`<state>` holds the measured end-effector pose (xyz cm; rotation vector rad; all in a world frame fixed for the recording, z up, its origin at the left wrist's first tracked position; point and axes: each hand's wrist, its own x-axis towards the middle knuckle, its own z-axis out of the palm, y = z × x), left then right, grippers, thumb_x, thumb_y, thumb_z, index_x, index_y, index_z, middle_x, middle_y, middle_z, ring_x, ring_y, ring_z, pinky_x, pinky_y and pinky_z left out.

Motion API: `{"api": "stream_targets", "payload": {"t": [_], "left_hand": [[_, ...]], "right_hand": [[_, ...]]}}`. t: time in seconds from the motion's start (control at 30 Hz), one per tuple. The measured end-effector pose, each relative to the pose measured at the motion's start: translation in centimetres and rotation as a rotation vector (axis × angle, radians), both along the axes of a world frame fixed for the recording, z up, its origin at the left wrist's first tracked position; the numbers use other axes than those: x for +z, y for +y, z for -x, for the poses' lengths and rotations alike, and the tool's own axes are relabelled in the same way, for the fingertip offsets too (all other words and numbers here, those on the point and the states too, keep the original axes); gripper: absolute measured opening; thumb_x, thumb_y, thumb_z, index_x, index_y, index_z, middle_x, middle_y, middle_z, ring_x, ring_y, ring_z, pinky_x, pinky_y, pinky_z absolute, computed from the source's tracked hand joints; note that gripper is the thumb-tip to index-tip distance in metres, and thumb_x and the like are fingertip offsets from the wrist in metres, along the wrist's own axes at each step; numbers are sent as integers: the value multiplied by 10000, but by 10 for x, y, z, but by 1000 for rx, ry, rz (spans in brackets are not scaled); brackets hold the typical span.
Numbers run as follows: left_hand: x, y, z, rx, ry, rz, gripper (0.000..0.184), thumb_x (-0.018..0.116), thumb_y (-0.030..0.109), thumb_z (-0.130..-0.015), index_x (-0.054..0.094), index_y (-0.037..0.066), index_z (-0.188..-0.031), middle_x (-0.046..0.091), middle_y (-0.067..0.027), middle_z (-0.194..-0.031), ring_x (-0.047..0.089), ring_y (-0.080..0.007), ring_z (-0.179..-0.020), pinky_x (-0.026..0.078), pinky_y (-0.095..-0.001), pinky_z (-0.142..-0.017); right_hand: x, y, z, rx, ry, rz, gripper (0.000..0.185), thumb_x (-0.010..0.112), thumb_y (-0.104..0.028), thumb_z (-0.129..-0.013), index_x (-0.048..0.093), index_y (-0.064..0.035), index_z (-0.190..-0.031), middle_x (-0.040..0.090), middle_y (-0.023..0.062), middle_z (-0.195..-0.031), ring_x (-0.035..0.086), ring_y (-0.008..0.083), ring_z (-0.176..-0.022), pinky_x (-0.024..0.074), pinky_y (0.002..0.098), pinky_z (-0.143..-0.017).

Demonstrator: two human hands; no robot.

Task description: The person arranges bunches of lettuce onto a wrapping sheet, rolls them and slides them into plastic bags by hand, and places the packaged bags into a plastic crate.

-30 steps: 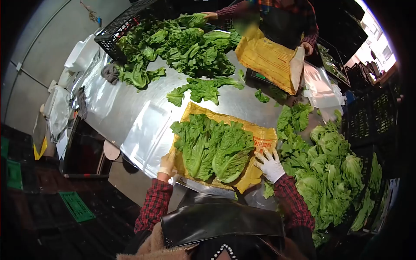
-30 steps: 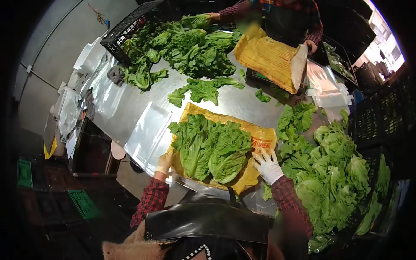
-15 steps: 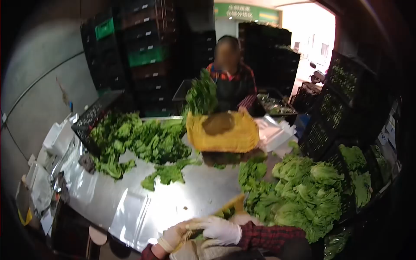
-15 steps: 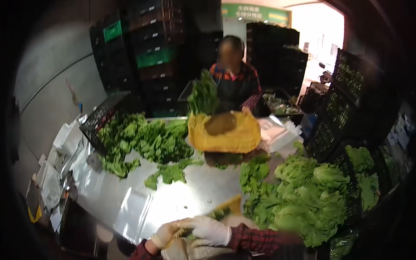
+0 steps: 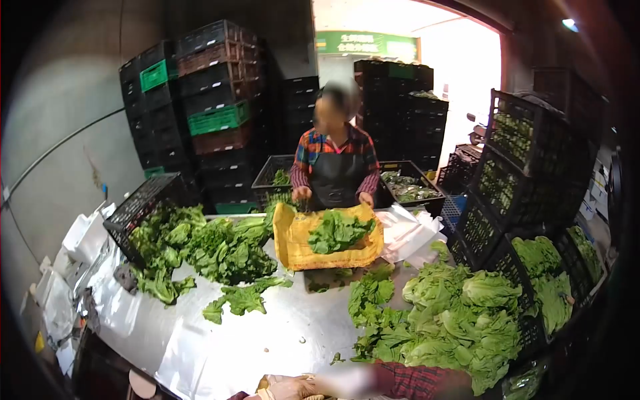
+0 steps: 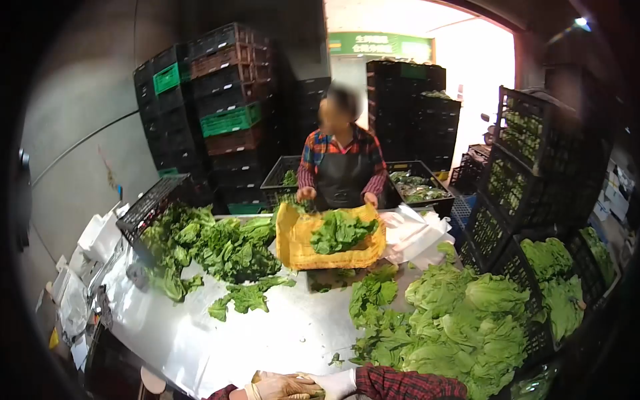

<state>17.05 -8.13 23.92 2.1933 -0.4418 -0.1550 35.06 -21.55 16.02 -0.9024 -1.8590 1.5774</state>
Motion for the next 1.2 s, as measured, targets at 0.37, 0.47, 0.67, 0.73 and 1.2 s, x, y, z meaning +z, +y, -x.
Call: {"api": "stream_targets", "payload": {"t": [0.37, 0.47, 0.67, 0.73, 1.2], "left_hand": [[-36, 54, 89, 969, -235, 258, 364, 664, 113, -925, 639, 58, -1284, 649, -161, -1260, 610, -207, -1181, 502, -344, -965], [-114, 119, 171, 1361, 201, 163, 299, 651, 178, -928, 669, 48, -1197, 656, -164, -1239, 635, -215, -1145, 521, -338, -919], [-249, 149, 212, 1397, 128, -202, 185, 658, 234, -894, 640, 62, -961, 662, -166, -984, 633, -342, -949, 509, -436, -809], [-275, 152, 217, 1386, 69, -285, 180, 643, 234, -898, 639, 65, -959, 652, -164, -972, 618, -356, -950, 496, -449, -820], [-236, 156, 202, 1395, 253, -216, 192, 622, 215, -889, 634, 96, -1039, 664, -196, -1098, 645, -408, -923, 518, -506, -765]], "right_hand": [[14, 19, 33, -262, 292, 294, 1314, 985, -281, -550, 170, -3, -1543, 272, 132, -1571, 298, 244, -1444, 267, 381, -1188], [-11, 18, 47, -439, 196, 238, 1361, 990, -265, -529, 138, -1, -1557, 253, 120, -1589, 257, 230, -1465, 211, 367, -1204], [-54, 15, 113, -723, 76, 387, 1387, 993, -262, -517, 119, 26, -1556, 249, 148, -1589, 234, 233, -1476, 198, 363, -1208], [-45, 9, 131, -780, 10, 393, 1378, 991, -246, -512, 132, 18, -1557, 252, 132, -1592, 229, 226, -1479, 181, 358, -1211], [-43, 13, 112, -882, 261, 212, 1327, 974, -179, -513, 181, -12, -1565, 317, 90, -1568, 279, 205, -1451, 194, 341, -1204]]}}
